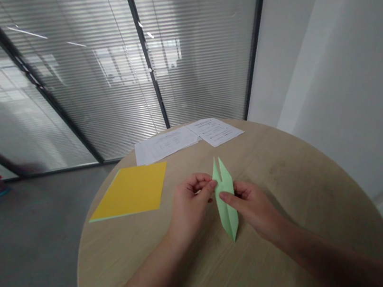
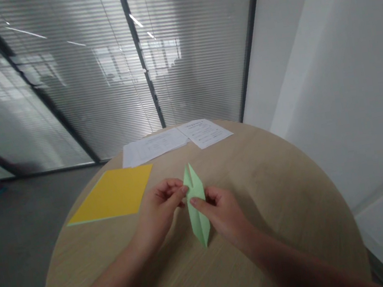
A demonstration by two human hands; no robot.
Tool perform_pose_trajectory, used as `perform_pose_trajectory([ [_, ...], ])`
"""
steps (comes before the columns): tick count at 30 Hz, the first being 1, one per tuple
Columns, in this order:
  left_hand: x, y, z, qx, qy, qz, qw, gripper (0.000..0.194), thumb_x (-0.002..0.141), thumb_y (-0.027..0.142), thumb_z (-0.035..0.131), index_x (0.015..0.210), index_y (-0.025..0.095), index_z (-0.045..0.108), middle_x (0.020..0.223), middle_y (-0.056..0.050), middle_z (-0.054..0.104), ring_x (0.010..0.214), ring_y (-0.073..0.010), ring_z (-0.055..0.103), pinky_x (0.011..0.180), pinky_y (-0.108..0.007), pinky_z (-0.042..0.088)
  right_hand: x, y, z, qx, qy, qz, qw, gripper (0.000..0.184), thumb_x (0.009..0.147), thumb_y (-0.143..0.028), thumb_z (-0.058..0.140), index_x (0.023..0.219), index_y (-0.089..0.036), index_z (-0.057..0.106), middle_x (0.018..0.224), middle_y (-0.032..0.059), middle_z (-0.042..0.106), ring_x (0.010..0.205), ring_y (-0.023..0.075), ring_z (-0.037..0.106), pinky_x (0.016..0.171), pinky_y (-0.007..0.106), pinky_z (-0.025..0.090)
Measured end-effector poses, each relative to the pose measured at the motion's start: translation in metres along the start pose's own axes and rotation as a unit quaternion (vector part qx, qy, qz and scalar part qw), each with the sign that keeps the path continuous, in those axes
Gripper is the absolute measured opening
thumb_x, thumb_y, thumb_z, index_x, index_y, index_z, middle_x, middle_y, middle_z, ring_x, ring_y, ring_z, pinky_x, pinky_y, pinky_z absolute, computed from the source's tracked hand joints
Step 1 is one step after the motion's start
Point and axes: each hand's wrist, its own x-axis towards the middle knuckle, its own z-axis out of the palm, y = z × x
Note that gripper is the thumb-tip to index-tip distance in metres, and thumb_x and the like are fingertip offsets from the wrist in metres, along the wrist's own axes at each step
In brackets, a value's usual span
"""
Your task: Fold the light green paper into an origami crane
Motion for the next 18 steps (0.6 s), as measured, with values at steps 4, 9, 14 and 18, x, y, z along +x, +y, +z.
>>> perform_pose_trajectory([
  [4, 0.001, -0.004, 0.001, -0.043, -0.001, 0.003, 0.999, 0.032, 0.074, 0.029, 0.077, 0.099, 0.018, 0.059, 0.061, 0.005, 0.063, 0.055, -0.0108, 0.056, 0.055, -0.022, 0.045, -0.002, -0.003, 0.003, 0.025, -0.015, 0.003, 1.000, 0.030, 0.080, -0.047, 0.074, 0.087, -0.017, 0.072, 0.085, 0.0054, 0.072, 0.081, 0.0189, 0.065, 0.074, 0.030, 0.049],
  [9, 0.001, -0.011, 0.000, -0.045, -0.052, -0.035, 0.997, 0.039, 0.077, 0.033, 0.076, 0.110, 0.015, 0.065, 0.064, 0.004, 0.064, 0.059, -0.0117, 0.058, 0.060, -0.024, 0.047, -0.002, 0.001, 0.003, 0.049, -0.013, 0.001, 0.999, 0.030, 0.081, -0.046, 0.075, 0.092, -0.018, 0.074, 0.089, 0.0064, 0.074, 0.079, 0.0185, 0.066, 0.074, 0.031, 0.051],
  [14, 0.001, -0.015, 0.000, 0.014, -0.097, -0.070, 0.993, 0.027, 0.077, 0.041, 0.074, 0.075, 0.014, 0.072, 0.070, -0.002, 0.068, 0.062, -0.0128, 0.057, 0.062, -0.026, 0.045, -0.002, 0.006, 0.002, 0.035, -0.004, 0.011, 0.999, 0.031, 0.080, -0.048, 0.076, 0.080, -0.018, 0.071, 0.076, 0.0044, 0.069, 0.070, 0.0167, 0.063, 0.074, 0.032, 0.052],
  [18, 0.000, -0.014, 0.001, 0.036, -0.081, -0.045, 0.995, 0.026, 0.079, 0.040, 0.069, 0.070, 0.016, 0.071, 0.065, -0.001, 0.065, 0.059, -0.0122, 0.053, 0.060, -0.026, 0.042, -0.003, 0.005, 0.004, 0.025, -0.014, 0.017, 0.999, 0.031, 0.079, -0.048, 0.075, 0.082, -0.018, 0.073, 0.075, 0.0042, 0.068, 0.073, 0.0169, 0.063, 0.072, 0.030, 0.050],
])
